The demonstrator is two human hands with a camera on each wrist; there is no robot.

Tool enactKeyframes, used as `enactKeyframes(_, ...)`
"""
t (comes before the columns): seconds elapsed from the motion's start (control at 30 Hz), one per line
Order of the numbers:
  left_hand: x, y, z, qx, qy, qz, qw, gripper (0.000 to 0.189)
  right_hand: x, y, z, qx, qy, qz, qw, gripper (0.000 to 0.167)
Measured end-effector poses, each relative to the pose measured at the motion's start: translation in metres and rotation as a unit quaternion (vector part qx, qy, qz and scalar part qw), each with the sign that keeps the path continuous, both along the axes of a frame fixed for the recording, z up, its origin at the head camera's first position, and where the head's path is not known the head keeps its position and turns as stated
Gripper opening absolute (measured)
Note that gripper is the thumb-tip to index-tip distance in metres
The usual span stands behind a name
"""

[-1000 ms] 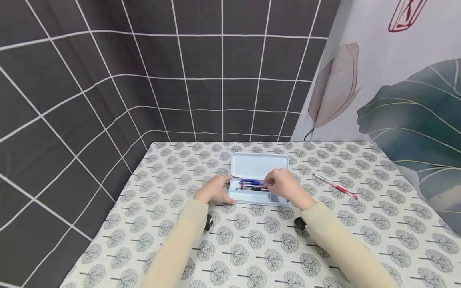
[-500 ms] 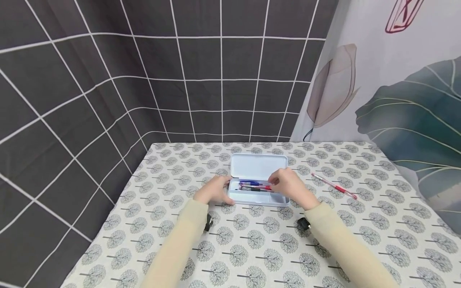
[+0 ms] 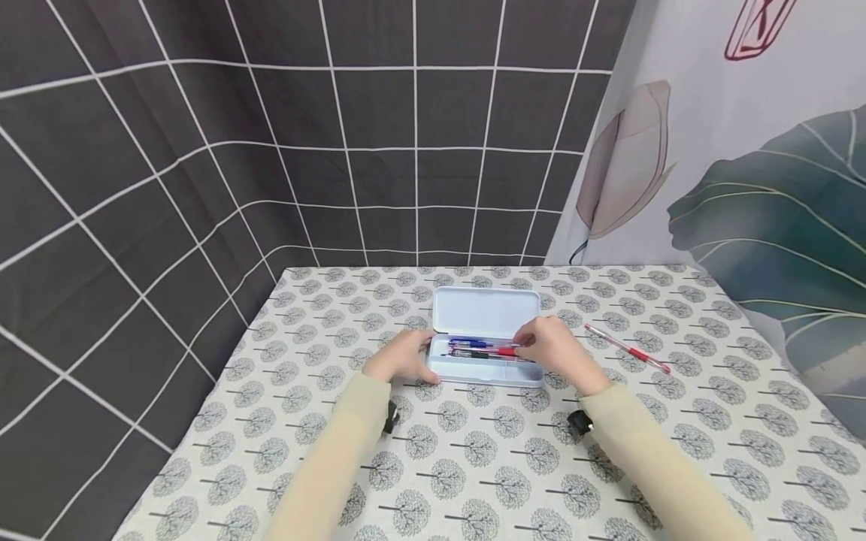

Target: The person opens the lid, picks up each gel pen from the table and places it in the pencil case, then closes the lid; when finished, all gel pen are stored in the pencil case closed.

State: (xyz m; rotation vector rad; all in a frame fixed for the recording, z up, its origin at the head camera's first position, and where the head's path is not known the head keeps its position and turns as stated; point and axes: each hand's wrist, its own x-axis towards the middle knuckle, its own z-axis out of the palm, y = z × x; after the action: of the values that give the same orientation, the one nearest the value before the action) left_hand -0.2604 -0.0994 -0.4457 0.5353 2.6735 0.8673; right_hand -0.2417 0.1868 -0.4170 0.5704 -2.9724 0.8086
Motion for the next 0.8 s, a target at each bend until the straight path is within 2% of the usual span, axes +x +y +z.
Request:
enactKeyframes(0.23, 0.000, 0.000, 0.000, -0.002, 0.001, -0.002, 1.0000, 0.091, 0.000, 0.007, -0.002, -0.002, 0.016, 0.004, 0.9999, 0.015)
enactKeyframes(0.53, -0.001, 0.000, -0.003, 0.000, -0.002, 0.001, 1.0000, 0.090, 0.002, 0.023, -0.005, -0.003, 0.003, -0.024, 0.9997, 0.018)
enactKeyframes(0.8, 0.000, 0.000, 0.000, 0.005, -0.005, -0.001, 1.0000, 0.090, 0.000, 0.038, -0.003, -0.002, 0.017, -0.035, 0.9992, 0.016)
